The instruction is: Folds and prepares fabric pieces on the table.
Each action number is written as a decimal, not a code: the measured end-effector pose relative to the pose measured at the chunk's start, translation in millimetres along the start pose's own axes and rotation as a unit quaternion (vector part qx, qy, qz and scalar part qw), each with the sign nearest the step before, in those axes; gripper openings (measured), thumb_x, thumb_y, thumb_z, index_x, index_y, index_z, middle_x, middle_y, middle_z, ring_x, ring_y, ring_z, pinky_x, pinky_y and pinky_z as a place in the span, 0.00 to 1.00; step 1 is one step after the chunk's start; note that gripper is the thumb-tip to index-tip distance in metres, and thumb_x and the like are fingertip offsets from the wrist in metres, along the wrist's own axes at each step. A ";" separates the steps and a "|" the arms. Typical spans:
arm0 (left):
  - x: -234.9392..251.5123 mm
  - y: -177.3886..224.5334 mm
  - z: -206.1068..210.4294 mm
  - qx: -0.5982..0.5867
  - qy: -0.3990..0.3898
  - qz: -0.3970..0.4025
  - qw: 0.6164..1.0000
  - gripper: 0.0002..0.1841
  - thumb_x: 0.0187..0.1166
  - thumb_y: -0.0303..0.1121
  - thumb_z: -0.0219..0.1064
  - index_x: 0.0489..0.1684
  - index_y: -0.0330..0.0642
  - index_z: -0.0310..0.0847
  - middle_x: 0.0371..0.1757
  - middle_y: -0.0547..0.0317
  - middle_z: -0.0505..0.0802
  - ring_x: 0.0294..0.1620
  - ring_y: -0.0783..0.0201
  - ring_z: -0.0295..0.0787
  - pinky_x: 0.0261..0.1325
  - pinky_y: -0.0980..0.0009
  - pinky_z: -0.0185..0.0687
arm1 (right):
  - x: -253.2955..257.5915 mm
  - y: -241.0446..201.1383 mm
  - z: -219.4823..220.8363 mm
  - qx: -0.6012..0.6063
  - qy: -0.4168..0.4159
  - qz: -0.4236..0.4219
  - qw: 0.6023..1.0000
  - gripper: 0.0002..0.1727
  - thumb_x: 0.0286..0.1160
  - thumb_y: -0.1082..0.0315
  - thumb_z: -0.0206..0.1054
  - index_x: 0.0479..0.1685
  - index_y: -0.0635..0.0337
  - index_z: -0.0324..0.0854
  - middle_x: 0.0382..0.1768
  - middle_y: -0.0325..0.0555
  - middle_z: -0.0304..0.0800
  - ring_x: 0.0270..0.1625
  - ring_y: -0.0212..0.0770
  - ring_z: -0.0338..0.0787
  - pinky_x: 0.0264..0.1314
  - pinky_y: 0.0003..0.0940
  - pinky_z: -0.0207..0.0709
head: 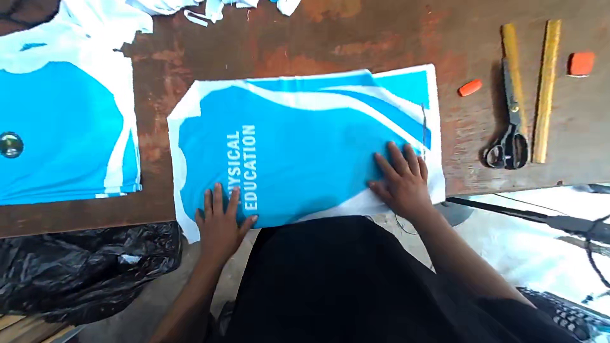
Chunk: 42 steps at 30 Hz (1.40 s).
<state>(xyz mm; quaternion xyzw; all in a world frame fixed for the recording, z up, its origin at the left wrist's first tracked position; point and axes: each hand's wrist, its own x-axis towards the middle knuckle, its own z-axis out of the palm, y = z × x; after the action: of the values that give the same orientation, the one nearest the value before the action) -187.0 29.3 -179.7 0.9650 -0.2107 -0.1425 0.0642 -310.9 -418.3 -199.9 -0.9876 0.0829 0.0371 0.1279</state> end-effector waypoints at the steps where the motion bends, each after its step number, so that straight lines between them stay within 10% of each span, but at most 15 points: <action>1: -5.0 2.8 -0.8 -0.022 0.024 -0.003 0.999 0.44 0.77 0.72 0.54 0.86 0.50 0.72 0.90 0.34 0.66 0.89 0.26 0.57 0.74 0.19 0.57 | -11.0 1.0 -0.9 0.016 0.009 -0.006 1.000 0.41 0.81 0.30 0.50 0.88 0.43 0.70 0.94 0.52 0.55 0.95 0.66 0.48 0.88 0.76 0.43; 5: 39.7 -4.6 -11.0 -0.094 0.058 0.010 0.994 0.34 0.82 0.58 0.62 0.77 0.40 0.79 0.83 0.32 0.74 0.87 0.29 0.62 0.81 0.27 0.55 | 7.4 10.4 -13.7 0.038 0.029 0.007 0.999 0.35 0.81 0.37 0.59 0.79 0.51 0.79 0.84 0.64 0.69 0.87 0.74 0.62 0.80 0.80 0.53; 14: 197.7 -47.9 -62.0 0.001 -0.022 -0.009 1.000 0.43 0.82 0.66 0.58 0.96 0.60 0.52 0.98 0.45 0.48 0.97 0.34 0.35 0.84 0.19 0.34 | 96.0 29.9 -36.4 -0.032 -0.052 0.090 0.994 0.43 0.82 0.27 0.43 0.95 0.35 0.55 0.97 0.53 0.40 0.95 0.74 0.38 0.82 0.86 0.39; 16: 215.4 -20.3 -77.8 0.018 0.043 -0.043 0.998 0.39 0.85 0.55 0.61 0.95 0.49 0.55 0.95 0.33 0.50 0.95 0.28 0.38 0.87 0.23 0.36 | 93.7 4.5 -60.3 -0.060 -0.119 0.152 0.979 0.44 0.84 0.31 0.48 0.94 0.47 0.57 0.92 0.70 0.48 0.87 0.86 0.52 0.70 0.90 0.54; 18: 218.1 25.3 -92.3 0.010 0.083 -0.057 0.995 0.36 0.84 0.46 0.62 0.92 0.43 0.60 0.91 0.27 0.60 0.90 0.23 0.51 0.84 0.24 0.48 | 95.6 -21.8 -97.1 -0.096 -0.199 0.200 0.954 0.38 0.83 0.35 0.58 0.65 0.66 0.82 0.61 0.85 0.81 0.61 0.89 0.81 0.48 0.88 0.69; 21: 156.9 97.9 -78.4 -0.024 0.022 0.023 0.999 0.31 0.85 0.49 0.61 0.82 0.40 0.73 0.80 0.29 0.77 0.78 0.25 0.72 0.69 0.26 0.70 | 89.3 -44.9 -117.0 -0.125 -0.289 0.212 0.925 0.37 0.85 0.37 0.58 0.33 0.70 0.84 0.39 0.77 0.87 0.49 0.80 0.88 0.41 0.81 0.72; 25: 53.3 122.3 -10.3 -0.059 0.017 0.028 0.998 0.38 0.78 0.62 0.65 0.87 0.55 0.69 0.91 0.39 0.64 0.92 0.32 0.54 0.78 0.22 0.55 | 104.6 -59.2 -88.8 -0.020 -0.171 -0.038 0.984 0.26 0.82 0.45 0.66 0.61 0.60 0.88 0.60 0.66 0.88 0.67 0.71 0.85 0.61 0.76 0.76; 29: 32.3 75.3 16.8 -0.041 -0.002 -0.010 0.999 0.51 0.70 0.75 0.62 0.94 0.56 0.58 0.97 0.41 0.51 0.96 0.32 0.38 0.81 0.17 0.36 | 169.0 -73.5 -32.2 0.046 -0.077 -0.204 0.975 0.33 0.81 0.39 0.61 0.81 0.43 0.76 0.87 0.58 0.67 0.89 0.70 0.62 0.80 0.77 0.58; 32: 72.1 17.7 -2.9 -0.004 -0.026 0.038 0.999 0.52 0.69 0.74 0.64 0.96 0.62 0.54 0.98 0.50 0.51 0.97 0.36 0.35 0.82 0.16 0.27 | 196.6 -75.1 -16.3 -0.015 -0.122 -0.119 0.985 0.41 0.81 0.28 0.50 0.94 0.28 0.55 0.98 0.48 0.40 0.96 0.71 0.36 0.83 0.86 0.33; 35: 130.1 -3.3 -49.5 0.031 -0.021 -0.010 0.999 0.52 0.73 0.65 0.70 0.97 0.53 0.51 0.96 0.36 0.48 0.95 0.27 0.34 0.81 0.14 0.27 | 187.2 -71.0 -25.3 -0.026 -0.115 0.037 0.992 0.47 0.79 0.25 0.48 0.97 0.32 0.47 0.97 0.56 0.32 0.94 0.77 0.32 0.79 0.91 0.31; 38: 157.1 39.1 -85.7 0.042 -0.009 -0.023 0.999 0.43 0.78 0.50 0.72 0.92 0.44 0.58 0.94 0.28 0.53 0.93 0.22 0.39 0.83 0.18 0.38 | 157.7 -68.8 -60.0 -0.047 -0.137 0.149 0.978 0.48 0.79 0.29 0.55 0.92 0.53 0.59 0.84 0.83 0.58 0.81 0.89 0.61 0.71 0.90 0.52; 40: 140.5 81.7 -82.3 0.001 -0.018 0.006 1.000 0.38 0.81 0.51 0.67 0.91 0.46 0.63 0.92 0.31 0.60 0.92 0.26 0.50 0.82 0.22 0.51 | 138.5 -62.6 -91.2 -0.051 -0.164 0.190 0.966 0.41 0.80 0.31 0.58 0.66 0.63 0.83 0.60 0.79 0.85 0.66 0.82 0.82 0.64 0.88 0.62; 42: 106.7 109.5 -57.2 -0.043 -0.022 0.049 0.998 0.40 0.80 0.56 0.67 0.91 0.49 0.62 0.92 0.32 0.60 0.91 0.25 0.50 0.78 0.18 0.52 | 120.6 -47.6 -103.1 -0.051 -0.155 0.209 0.964 0.39 0.82 0.33 0.57 0.58 0.64 0.87 0.54 0.75 0.89 0.63 0.79 0.85 0.65 0.88 0.61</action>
<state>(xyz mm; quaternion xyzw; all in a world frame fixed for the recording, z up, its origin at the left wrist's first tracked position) -119.3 -111.3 -131.6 0.9463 -0.2529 -0.1696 0.1080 -178.6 -418.3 -100.1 -0.9356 0.2650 0.2200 0.0778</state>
